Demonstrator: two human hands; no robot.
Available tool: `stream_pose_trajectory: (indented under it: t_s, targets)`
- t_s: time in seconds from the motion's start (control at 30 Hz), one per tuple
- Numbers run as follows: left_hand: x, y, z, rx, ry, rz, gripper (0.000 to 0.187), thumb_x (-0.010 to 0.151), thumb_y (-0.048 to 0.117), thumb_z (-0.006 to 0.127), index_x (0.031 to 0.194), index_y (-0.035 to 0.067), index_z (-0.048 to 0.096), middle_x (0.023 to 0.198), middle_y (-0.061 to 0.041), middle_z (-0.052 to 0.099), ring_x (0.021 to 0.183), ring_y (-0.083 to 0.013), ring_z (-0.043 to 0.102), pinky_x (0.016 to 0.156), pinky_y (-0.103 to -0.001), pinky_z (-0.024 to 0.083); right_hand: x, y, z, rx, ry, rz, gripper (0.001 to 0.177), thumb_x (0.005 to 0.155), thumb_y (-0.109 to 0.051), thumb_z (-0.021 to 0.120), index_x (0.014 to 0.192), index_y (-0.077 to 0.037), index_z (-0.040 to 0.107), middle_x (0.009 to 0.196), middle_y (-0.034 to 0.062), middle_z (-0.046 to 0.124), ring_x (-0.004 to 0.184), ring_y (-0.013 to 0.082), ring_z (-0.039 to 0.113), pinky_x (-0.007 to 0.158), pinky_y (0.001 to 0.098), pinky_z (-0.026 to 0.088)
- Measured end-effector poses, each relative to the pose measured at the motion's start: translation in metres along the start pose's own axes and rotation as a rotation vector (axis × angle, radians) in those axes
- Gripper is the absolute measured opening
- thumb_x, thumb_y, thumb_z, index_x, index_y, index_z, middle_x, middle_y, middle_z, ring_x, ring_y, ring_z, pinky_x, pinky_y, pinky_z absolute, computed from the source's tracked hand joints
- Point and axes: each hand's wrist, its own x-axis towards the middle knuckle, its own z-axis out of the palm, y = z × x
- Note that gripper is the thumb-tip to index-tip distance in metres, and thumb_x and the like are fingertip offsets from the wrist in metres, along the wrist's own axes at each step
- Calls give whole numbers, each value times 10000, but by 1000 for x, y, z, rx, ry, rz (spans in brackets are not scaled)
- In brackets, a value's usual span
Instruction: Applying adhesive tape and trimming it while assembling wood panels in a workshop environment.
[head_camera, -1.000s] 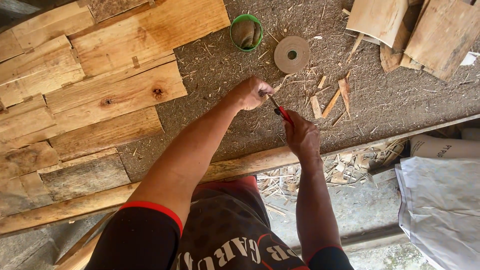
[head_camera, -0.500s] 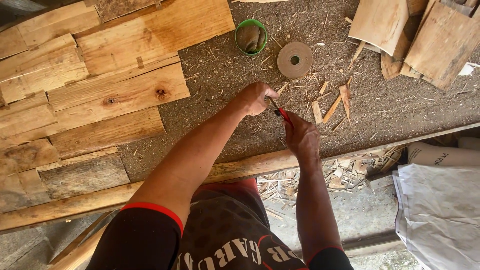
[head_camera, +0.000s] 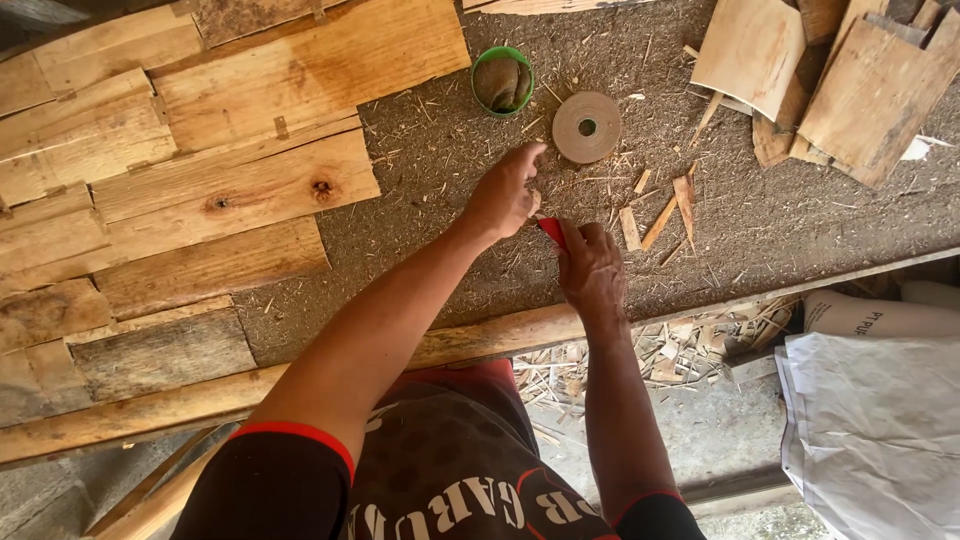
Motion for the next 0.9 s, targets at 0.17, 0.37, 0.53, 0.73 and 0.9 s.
stream_pose_trajectory:
  t_s: [0.17, 0.37, 0.53, 0.73, 0.9]
  targets:
    - [2, -49, 4, -185, 34, 66, 704, 898, -88, 654, 1520, 62, 360, 1075, -145, 710, 827, -174, 707, 674, -214, 626, 4, 4, 5, -74, 150, -62, 354, 956, -253, 623, 1295, -174, 689, 1067, 145, 721, 875, 253, 644, 751, 418, 544]
    - [-18, -39, -9, -221, 9, 170, 849, 848, -92, 692, 1544, 39, 224, 1040, -138, 690, 828, -191, 697, 694, -254, 643, 39, -13, 0, 457, 266, -118, 231, 1134, -123, 506, 1241, -20, 683, 1043, 129, 763, 791, 147, 743, 620, 274, 572]
    - [-15, -36, -15, -79, 5, 300, 817, 940, 27, 700, 1549, 35, 156, 966, -144, 706, 832, -236, 723, 751, -335, 630, 70, -56, -29, 869, 4, -19, 263, 1041, -71, 577, 1273, 30, 649, 1046, 130, 773, 874, 151, 776, 691, 301, 629]
    - [-4, -30, -42, 68, 150, 262, 792, 918, 41, 714, 1533, 27, 215, 998, -139, 721, 833, -270, 730, 737, -399, 606, 102, -74, -37, 866, -42, 211, 149, 990, -60, 657, 1097, 14, 730, 946, 109, 783, 755, 183, 735, 615, 317, 639]
    - [21, -31, -57, -41, 326, 166, 710, 913, -4, 672, 1526, 71, 322, 1033, -109, 728, 840, -240, 735, 735, -358, 630, 139, -72, -29, 767, 80, 90, 103, 975, -68, 695, 1042, 7, 719, 914, 122, 779, 777, 173, 746, 664, 311, 634]
